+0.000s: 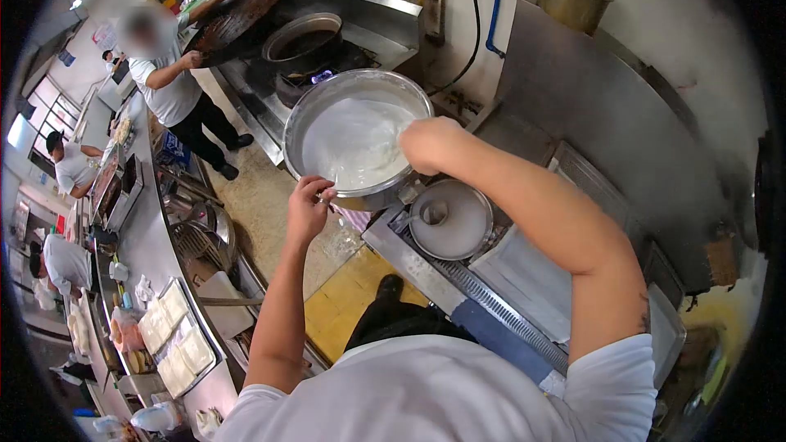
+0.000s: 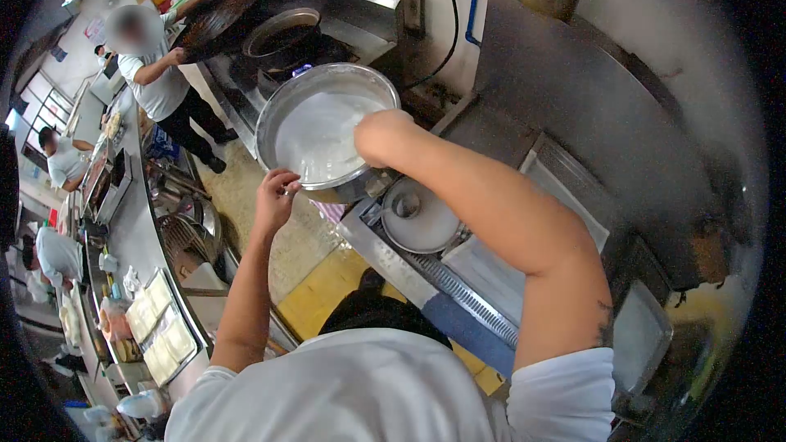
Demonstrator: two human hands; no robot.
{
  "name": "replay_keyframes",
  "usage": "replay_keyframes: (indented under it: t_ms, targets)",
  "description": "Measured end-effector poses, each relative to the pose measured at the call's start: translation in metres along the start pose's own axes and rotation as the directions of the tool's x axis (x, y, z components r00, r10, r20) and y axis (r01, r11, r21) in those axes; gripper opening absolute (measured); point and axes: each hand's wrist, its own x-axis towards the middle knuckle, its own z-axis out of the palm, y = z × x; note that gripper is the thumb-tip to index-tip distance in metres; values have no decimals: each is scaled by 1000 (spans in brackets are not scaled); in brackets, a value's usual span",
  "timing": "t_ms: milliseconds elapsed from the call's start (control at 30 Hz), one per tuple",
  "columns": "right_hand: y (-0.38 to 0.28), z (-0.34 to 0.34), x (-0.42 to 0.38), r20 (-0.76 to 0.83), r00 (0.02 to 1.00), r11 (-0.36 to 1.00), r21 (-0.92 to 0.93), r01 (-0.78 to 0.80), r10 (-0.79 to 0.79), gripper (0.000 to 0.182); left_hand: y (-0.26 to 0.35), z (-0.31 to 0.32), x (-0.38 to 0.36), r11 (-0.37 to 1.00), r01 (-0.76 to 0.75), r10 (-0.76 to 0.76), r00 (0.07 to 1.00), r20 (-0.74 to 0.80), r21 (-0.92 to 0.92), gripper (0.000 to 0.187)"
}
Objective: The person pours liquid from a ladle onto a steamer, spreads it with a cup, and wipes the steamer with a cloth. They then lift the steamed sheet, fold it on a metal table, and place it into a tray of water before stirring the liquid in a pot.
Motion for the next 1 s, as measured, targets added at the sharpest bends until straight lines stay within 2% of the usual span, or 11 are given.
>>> replay_keyframes:
  t_ms: [133, 267, 400, 467, 600, 667, 733, 867, 933, 967, 1000]
  targets:
    - [5, -33, 6, 156, 983, 993, -62, 105, -94, 29, -3, 0, 2, 1000, -23, 23, 1000, 17, 17, 23]
    - [-1, -12, 5, 82, 992, 989, 120, 83, -93, 26, 1, -2, 5, 999, -17, 15, 999, 51, 33, 22]
    - [-8, 15, -7, -47, 999, 933, 359, 10, 8, 13, 30, -20, 24, 971, 29, -72, 982, 174, 238, 29]
    - [-10, 36, -2, -167, 986, 933, 359, 40, 22, 13, 57, -23, 38, 945, 18, -79, 981, 175, 328, 31]
    - [-13, 45, 5, -203, 970, 916, 398, -45, 135, 13, 92, -4, 79, 991, 15, -47, 967, 250, 129, 34]
    - [-9, 41, 2, -180, 967, 900, 427, -90, 182, 12, 99, 10, 97, 996, -72, 47, 926, 374, 55, 43]
    - [-5, 36, -4, -190, 956, 885, 450, -119, 225, 12, 101, 32, 107, 929, -367, 357, 870, 341, -36, 44]
    - [7, 35, -24, -178, 943, 791, 600, -122, 280, 30, 126, 66, 115, 862, -478, 503, 760, 412, -171, 43]
    - [11, 48, -40, -382, 872, 654, 750, 99, 306, 38, 121, 85, 117, 828, -501, 559, 700, 444, -253, 43]
    - [12, 55, -49, -471, 815, 572, 790, 219, 337, 42, 117, 96, 117, 807, -512, 590, 684, 429, -294, 34]
    - [13, 58, -60, -377, 840, 434, 880, 194, 389, 43, 114, 103, 117, 822, -455, 568, 692, 445, -341, 31]
